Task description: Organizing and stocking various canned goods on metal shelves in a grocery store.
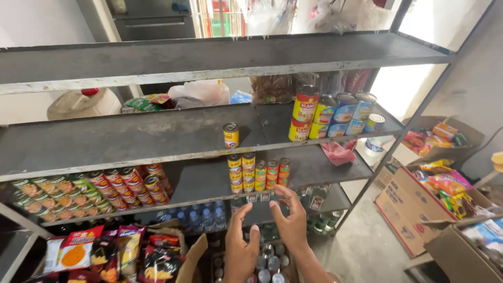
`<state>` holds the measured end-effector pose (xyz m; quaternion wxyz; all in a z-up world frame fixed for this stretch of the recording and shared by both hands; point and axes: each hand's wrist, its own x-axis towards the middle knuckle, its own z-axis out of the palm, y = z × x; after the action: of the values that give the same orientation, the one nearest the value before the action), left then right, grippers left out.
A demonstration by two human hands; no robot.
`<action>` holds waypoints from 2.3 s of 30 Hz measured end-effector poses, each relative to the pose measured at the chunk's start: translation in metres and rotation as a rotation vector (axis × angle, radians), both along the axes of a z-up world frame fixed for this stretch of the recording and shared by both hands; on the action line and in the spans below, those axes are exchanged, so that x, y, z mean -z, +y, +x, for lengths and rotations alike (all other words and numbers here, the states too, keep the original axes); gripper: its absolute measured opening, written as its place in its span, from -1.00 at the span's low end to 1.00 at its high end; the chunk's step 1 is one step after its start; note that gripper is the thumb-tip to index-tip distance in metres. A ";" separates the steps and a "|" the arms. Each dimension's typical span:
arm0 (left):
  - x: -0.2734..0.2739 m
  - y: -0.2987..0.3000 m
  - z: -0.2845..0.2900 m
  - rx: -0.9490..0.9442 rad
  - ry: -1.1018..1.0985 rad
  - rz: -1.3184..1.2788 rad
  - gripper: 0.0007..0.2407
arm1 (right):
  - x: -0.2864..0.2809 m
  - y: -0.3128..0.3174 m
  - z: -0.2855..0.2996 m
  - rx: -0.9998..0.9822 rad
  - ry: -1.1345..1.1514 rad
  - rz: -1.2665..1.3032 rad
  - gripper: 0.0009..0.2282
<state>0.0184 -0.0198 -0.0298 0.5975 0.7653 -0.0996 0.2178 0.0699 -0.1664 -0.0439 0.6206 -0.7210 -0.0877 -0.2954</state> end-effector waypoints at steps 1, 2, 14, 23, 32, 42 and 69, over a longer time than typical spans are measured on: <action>0.015 -0.011 0.011 -0.007 -0.039 -0.005 -0.59 | 0.012 -0.010 0.009 0.018 0.012 -0.004 -0.62; 0.035 -0.021 0.023 -0.009 -0.055 -0.009 -0.59 | 0.023 -0.018 0.017 0.016 -0.003 -0.007 -0.62; 0.105 -0.051 0.151 -0.265 -0.258 -0.032 -0.69 | 0.122 -0.049 0.094 -0.060 0.005 -0.016 -0.62; 0.026 -0.008 0.288 -0.529 -0.569 0.120 -0.36 | 0.141 -0.032 0.110 -0.149 -0.027 0.029 -0.60; 0.041 -0.020 0.289 -0.470 -0.514 0.079 -0.41 | 0.162 -0.060 0.138 -0.057 -0.055 -0.003 -0.62; 0.112 -0.067 0.221 -0.140 -0.406 0.080 -0.48 | 0.188 -0.103 0.206 0.221 -0.138 -0.136 -0.63; 0.152 -0.139 0.267 -0.248 0.261 0.542 -0.48 | 0.227 -0.114 0.283 0.020 -0.033 -0.054 -0.54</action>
<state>0.2856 -0.1583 -0.1816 0.3485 0.9243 0.0173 0.1546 0.3527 -0.2803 -0.2709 0.5964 -0.7334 -0.0986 -0.3110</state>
